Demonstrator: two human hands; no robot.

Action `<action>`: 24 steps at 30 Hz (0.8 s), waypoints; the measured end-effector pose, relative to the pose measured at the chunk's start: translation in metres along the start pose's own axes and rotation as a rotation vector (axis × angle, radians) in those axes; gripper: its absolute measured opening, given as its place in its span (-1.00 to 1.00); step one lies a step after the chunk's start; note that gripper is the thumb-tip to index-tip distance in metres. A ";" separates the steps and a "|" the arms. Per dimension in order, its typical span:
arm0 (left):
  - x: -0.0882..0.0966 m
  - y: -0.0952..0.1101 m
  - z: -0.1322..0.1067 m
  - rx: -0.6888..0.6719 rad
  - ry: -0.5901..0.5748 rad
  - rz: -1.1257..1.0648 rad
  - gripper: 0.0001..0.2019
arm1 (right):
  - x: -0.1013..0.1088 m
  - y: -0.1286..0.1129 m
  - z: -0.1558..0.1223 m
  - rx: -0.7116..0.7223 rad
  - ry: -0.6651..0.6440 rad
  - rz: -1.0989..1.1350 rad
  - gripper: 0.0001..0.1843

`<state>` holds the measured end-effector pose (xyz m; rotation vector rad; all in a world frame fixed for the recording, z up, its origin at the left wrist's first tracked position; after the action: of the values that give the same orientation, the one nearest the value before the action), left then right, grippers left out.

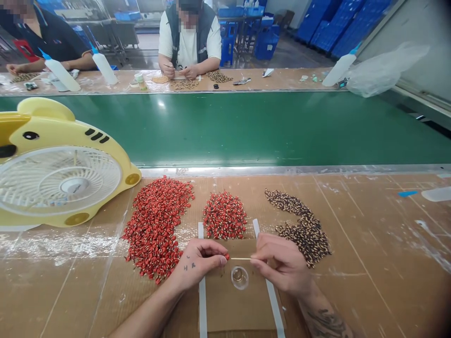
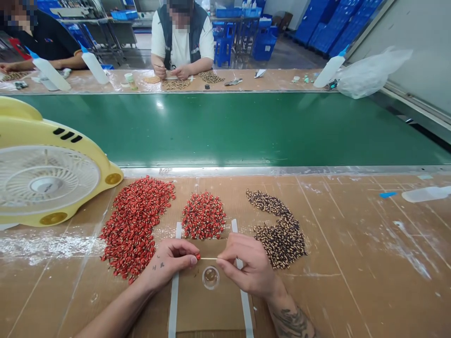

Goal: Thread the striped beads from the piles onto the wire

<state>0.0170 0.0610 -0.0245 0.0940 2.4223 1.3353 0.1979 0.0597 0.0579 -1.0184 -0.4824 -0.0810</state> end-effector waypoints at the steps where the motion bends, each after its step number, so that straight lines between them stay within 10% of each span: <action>1: 0.000 0.000 0.000 0.000 -0.007 0.001 -0.86 | -0.001 0.000 0.000 -0.003 -0.011 -0.008 -0.90; 24: 0.004 0.002 0.001 -0.040 0.029 -0.005 -0.84 | -0.005 0.008 -0.001 -0.090 -0.147 -0.120 -0.69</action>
<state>0.0136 0.0636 -0.0241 0.0587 2.4163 1.3912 0.1960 0.0623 0.0484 -1.0880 -0.6790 -0.1364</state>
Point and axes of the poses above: each hand's wrist, its own z-axis towards the middle knuckle, its own x-axis out of the back of the hand, y = z × x, the point moved 7 cm from there along z, towards the middle knuckle, and after that the axes turned 4 degrees about -z, right-handed, at the moved point
